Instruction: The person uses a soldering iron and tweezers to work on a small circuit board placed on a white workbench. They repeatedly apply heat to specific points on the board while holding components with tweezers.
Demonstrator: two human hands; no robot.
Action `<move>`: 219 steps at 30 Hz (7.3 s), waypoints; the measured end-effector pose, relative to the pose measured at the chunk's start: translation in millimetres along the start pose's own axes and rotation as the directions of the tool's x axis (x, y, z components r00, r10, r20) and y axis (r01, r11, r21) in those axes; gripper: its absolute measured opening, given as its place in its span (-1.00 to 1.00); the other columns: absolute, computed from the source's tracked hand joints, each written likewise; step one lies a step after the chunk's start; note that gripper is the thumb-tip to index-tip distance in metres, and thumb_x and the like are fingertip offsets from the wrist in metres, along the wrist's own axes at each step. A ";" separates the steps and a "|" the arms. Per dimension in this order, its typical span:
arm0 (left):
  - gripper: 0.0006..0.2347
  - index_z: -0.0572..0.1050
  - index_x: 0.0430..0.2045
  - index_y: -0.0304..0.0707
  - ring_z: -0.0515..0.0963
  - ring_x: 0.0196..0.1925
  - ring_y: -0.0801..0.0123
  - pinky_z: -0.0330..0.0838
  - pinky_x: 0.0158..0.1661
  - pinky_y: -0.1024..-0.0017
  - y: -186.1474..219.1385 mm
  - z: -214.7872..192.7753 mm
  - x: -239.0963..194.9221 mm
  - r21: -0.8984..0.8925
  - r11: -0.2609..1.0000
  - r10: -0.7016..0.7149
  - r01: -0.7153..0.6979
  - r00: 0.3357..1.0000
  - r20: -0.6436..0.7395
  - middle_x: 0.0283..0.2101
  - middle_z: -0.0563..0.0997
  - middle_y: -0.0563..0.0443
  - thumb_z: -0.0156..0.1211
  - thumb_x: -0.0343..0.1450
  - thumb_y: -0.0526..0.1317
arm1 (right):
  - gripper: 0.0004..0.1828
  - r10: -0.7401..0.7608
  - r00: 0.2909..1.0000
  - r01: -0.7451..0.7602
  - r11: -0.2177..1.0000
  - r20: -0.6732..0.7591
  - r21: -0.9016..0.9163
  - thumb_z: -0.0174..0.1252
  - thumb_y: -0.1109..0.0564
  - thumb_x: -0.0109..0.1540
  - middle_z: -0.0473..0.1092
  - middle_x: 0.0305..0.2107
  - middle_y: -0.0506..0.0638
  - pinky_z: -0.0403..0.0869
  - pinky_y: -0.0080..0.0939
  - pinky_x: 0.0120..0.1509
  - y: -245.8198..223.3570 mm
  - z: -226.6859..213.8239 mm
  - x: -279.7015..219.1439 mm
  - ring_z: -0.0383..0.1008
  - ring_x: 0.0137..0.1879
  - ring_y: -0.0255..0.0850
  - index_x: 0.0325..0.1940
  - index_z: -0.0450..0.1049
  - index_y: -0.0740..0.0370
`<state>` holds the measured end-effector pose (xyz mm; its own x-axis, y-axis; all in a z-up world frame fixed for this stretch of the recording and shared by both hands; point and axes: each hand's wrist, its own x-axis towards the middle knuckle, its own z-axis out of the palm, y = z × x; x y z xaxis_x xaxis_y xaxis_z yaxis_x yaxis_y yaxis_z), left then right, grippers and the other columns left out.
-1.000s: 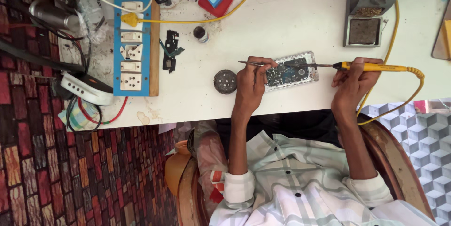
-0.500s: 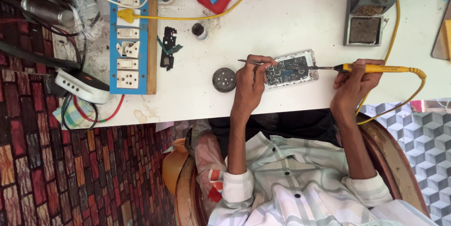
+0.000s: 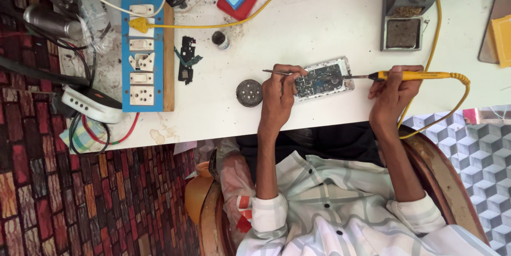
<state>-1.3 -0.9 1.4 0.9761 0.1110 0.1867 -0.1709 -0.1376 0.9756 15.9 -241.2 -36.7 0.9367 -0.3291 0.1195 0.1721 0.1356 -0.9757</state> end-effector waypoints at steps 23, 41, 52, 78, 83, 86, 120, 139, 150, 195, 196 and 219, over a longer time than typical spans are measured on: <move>-0.93 0.40 -0.17 -0.38 0.44 -0.52 0.54 0.41 -0.45 0.52 6.7 1.0 -4.6 0.008 0.998 0.065 -0.065 0.998 -0.008 -0.19 0.70 0.03 -0.05 0.59 -0.35 | -0.64 0.024 0.997 -0.012 0.988 -0.078 0.155 0.04 -0.14 0.54 0.15 -0.49 -0.07 0.28 -0.31 -0.47 -2.3 -4.9 -3.5 0.22 -0.54 -0.32 0.07 0.19 0.18; -0.85 0.45 -0.22 -0.40 0.52 -0.36 0.50 0.46 -0.30 0.50 9.7 -0.7 3.4 -0.057 0.998 0.028 -0.028 1.000 0.008 -0.20 0.69 0.00 -0.06 0.60 -0.28 | -0.70 0.025 0.990 -0.002 0.986 -0.137 0.164 0.06 -0.01 0.50 0.16 -0.61 -0.09 0.20 -0.35 -0.56 -15.9 7.2 24.1 0.18 -0.59 -0.37 -0.16 0.15 0.14; -0.85 0.47 -0.18 -0.38 0.56 -0.21 0.45 0.45 -0.13 0.47 3.6 -3.5 17.8 -0.096 0.995 0.012 -0.006 0.998 0.062 -0.20 0.68 -0.04 -0.05 0.62 -0.27 | -0.76 0.018 0.987 0.002 0.992 -0.159 0.125 0.02 0.00 0.53 0.20 -0.60 -0.06 0.28 -0.33 -0.47 -11.5 6.0 21.3 0.23 -0.55 -0.33 -0.01 0.24 0.22; -0.80 0.55 -0.24 -0.41 0.48 -0.45 0.50 0.39 -0.41 0.50 1.2 -2.0 17.0 -0.044 0.990 0.135 -0.131 0.985 0.110 -0.21 0.70 -0.06 -0.05 0.61 -0.27 | -0.69 0.013 0.983 0.005 0.995 -0.183 0.098 0.05 0.04 0.50 0.15 -0.67 -0.13 0.17 -0.33 -0.57 -23.2 12.5 19.1 0.14 -0.63 -0.37 -0.25 0.17 0.18; -0.78 0.48 -0.24 -0.39 0.49 -0.38 0.52 0.43 -0.30 0.51 -4.4 -0.6 12.6 -0.262 0.964 -0.029 0.049 0.996 0.081 -0.21 0.70 -0.08 -0.07 0.64 -0.20 | -0.68 0.033 0.984 -0.012 0.993 -0.177 0.119 0.06 0.03 0.50 0.13 -0.71 -0.10 0.17 -0.34 -0.56 -22.5 10.5 19.0 0.14 -0.63 -0.37 -0.24 0.17 0.19; -0.77 0.47 -0.21 -0.38 0.54 -0.29 0.51 0.47 -0.19 0.50 -3.4 -1.1 13.3 -0.311 0.950 0.020 -0.016 1.000 0.010 -0.18 0.69 -0.09 -0.08 0.64 -0.18 | -0.68 0.037 0.982 -0.012 0.990 -0.183 0.139 0.06 0.04 0.50 0.13 -0.70 -0.11 0.16 -0.34 -0.57 -22.5 11.5 19.9 0.12 -0.64 -0.37 -0.24 0.17 0.19; -0.90 0.42 -0.23 -0.44 0.46 -0.54 0.39 0.40 -0.40 0.45 0.1 3.4 16.6 0.057 0.983 0.172 -0.175 0.983 0.059 -0.15 0.70 -0.04 -0.08 0.56 -0.41 | -0.75 0.050 0.991 -0.040 0.996 -0.122 0.085 0.01 0.12 0.52 0.21 -0.51 -0.10 0.22 -0.32 -0.54 -18.1 9.0 17.6 0.19 -0.61 -0.35 -0.19 0.16 0.19; -0.88 0.48 -0.26 -0.38 0.55 -0.34 0.30 0.46 -0.19 0.37 7.2 2.8 11.5 0.094 0.977 0.185 -0.189 0.981 0.051 -0.14 0.70 -0.02 -0.04 0.59 -0.38 | -0.73 0.035 0.999 -0.035 0.999 -0.032 0.006 0.04 0.09 0.52 0.24 -0.58 -0.05 0.25 -0.36 -0.52 -16.6 10.8 17.1 0.35 -0.58 -0.29 -0.16 0.16 0.22; -0.85 0.51 -0.30 -0.43 0.38 -0.54 0.40 0.39 -0.33 0.40 10.3 1.9 12.9 0.019 0.999 0.035 -0.036 0.998 0.053 -0.19 0.70 -0.02 -0.02 0.58 -0.35 | -0.77 0.006 0.998 -0.011 0.996 -0.057 -0.083 -0.02 0.11 0.55 0.23 -0.62 -0.03 0.25 -0.34 -0.49 -22.8 13.5 15.3 0.33 -0.58 -0.28 -0.14 0.18 0.23; -0.85 0.45 -0.28 -0.41 0.54 -0.29 0.33 0.44 -0.09 0.33 9.2 1.8 10.6 0.033 0.968 0.247 -0.248 0.968 0.047 -0.13 0.68 -0.03 -0.08 0.63 -0.36 | -0.71 0.018 1.000 -0.018 0.998 0.001 -0.062 0.03 0.02 0.55 0.25 -0.61 -0.05 0.22 -0.38 -0.49 -22.0 14.9 17.4 0.32 -0.56 -0.32 -0.14 0.17 0.21; -0.85 0.46 -0.29 -0.41 0.49 -0.35 0.34 0.43 -0.13 0.33 9.4 1.6 11.1 0.046 0.976 0.210 -0.213 0.976 0.049 -0.15 0.68 -0.02 -0.07 0.62 -0.36 | -0.71 0.015 1.000 -0.015 0.998 -0.002 -0.060 0.03 0.02 0.55 0.25 -0.61 -0.05 0.23 -0.38 -0.48 -23.3 15.7 17.8 0.33 -0.56 -0.31 -0.14 0.18 0.21; -0.83 0.52 -0.31 -0.45 0.54 -0.38 0.31 0.45 -0.21 0.35 7.0 1.1 8.5 0.046 0.984 0.171 -0.174 0.983 0.067 -0.15 0.70 -0.08 -0.06 0.59 -0.38 | -0.72 0.019 1.000 -0.020 0.998 -0.012 -0.054 0.02 0.05 0.54 0.25 -0.64 -0.04 0.26 -0.37 -0.50 -22.2 16.9 16.8 0.31 -0.59 -0.33 -0.16 0.18 0.21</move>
